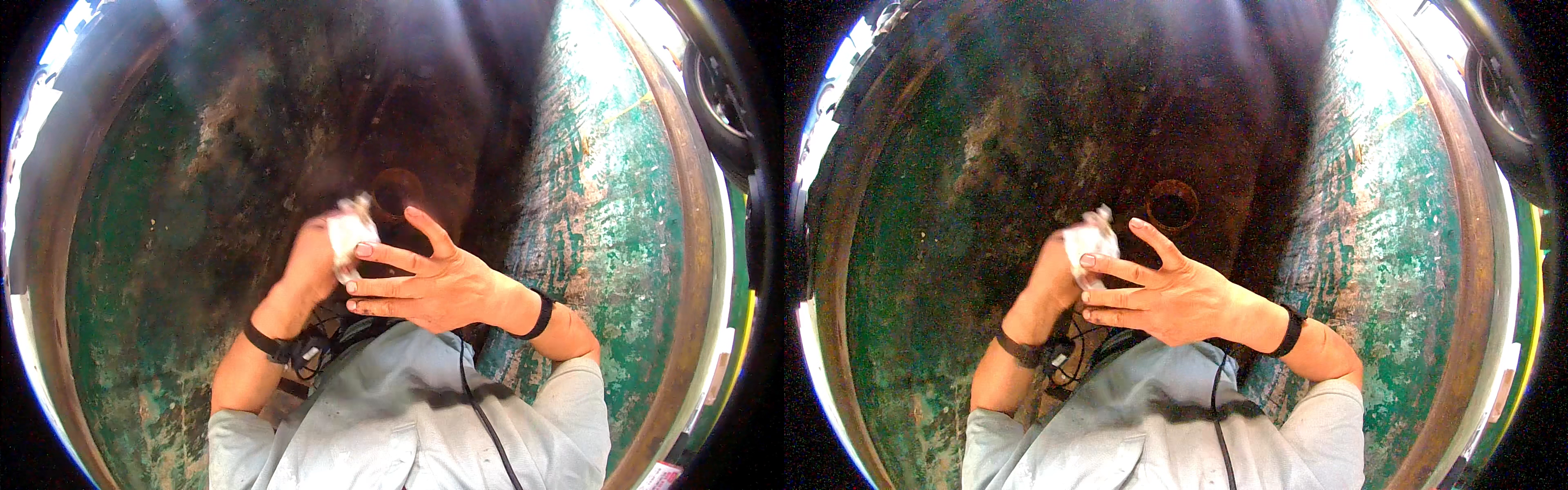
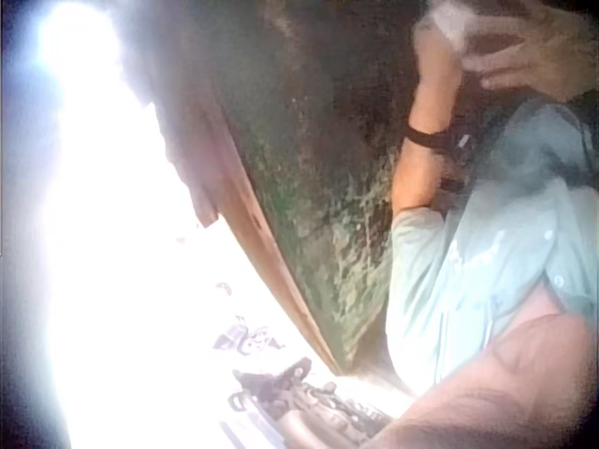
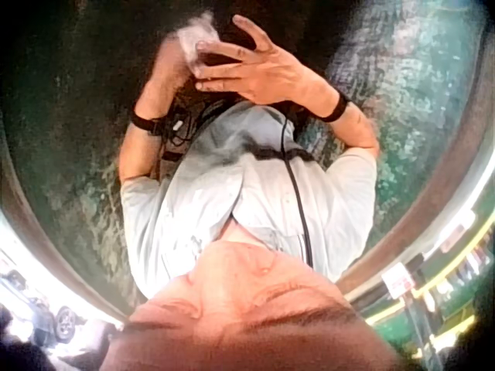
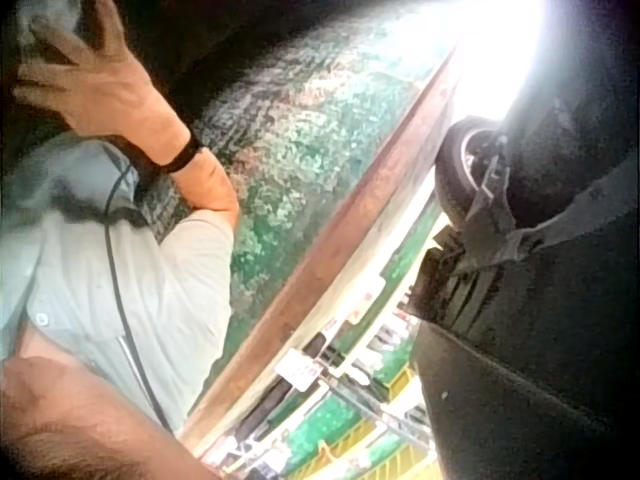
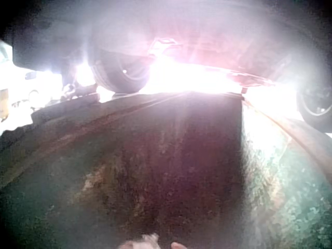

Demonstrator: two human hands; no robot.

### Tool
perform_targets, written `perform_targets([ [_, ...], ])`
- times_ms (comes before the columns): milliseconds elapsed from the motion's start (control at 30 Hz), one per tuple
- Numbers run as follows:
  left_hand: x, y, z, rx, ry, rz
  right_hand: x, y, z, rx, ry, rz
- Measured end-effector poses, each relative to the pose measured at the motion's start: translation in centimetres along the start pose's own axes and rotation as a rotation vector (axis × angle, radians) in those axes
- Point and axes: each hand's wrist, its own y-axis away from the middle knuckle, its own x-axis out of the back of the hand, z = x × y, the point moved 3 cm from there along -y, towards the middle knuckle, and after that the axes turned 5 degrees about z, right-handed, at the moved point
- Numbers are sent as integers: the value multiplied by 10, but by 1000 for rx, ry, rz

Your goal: The person wipes their hands with a cloth, unpacks a new oil filter, lubricates its gasket with oil, wipes the mounting area on the vehicle, and then uses a ratchet to tighten the drain plug.

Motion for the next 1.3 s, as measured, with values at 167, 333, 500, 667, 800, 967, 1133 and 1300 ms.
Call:
perform_targets([
  [167, -39, 39, 65, -288, -194, 59, 3, 2, 7, -53, -4, -3],
  [333, -62, 46, 60, -387, -803, -62, 4, 3, 5, -11, 35, -7],
  [500, -44, 17, 26, 159, -80, -131, -1, 0, -1, 45, 12, 57],
  [667, -28, -5, 40, -102, 141, -46, 19, -4, 14, -109, -182, 215],
  [800, -58, 12, 42, -189, 67, 71, 2, 0, 24, -615, -878, 518],
  [967, -62, 19, 29, 50, 399, -180, -35, -5, 41, -816, -983, 663],
  [1133, -66, 24, 36, 52, 533, -199, -42, -8, 32, -847, -1067, 728],
  [1300, -69, 27, 35, -110, 507, -285, -44, -7, 39, -1012, -772, 720],
])
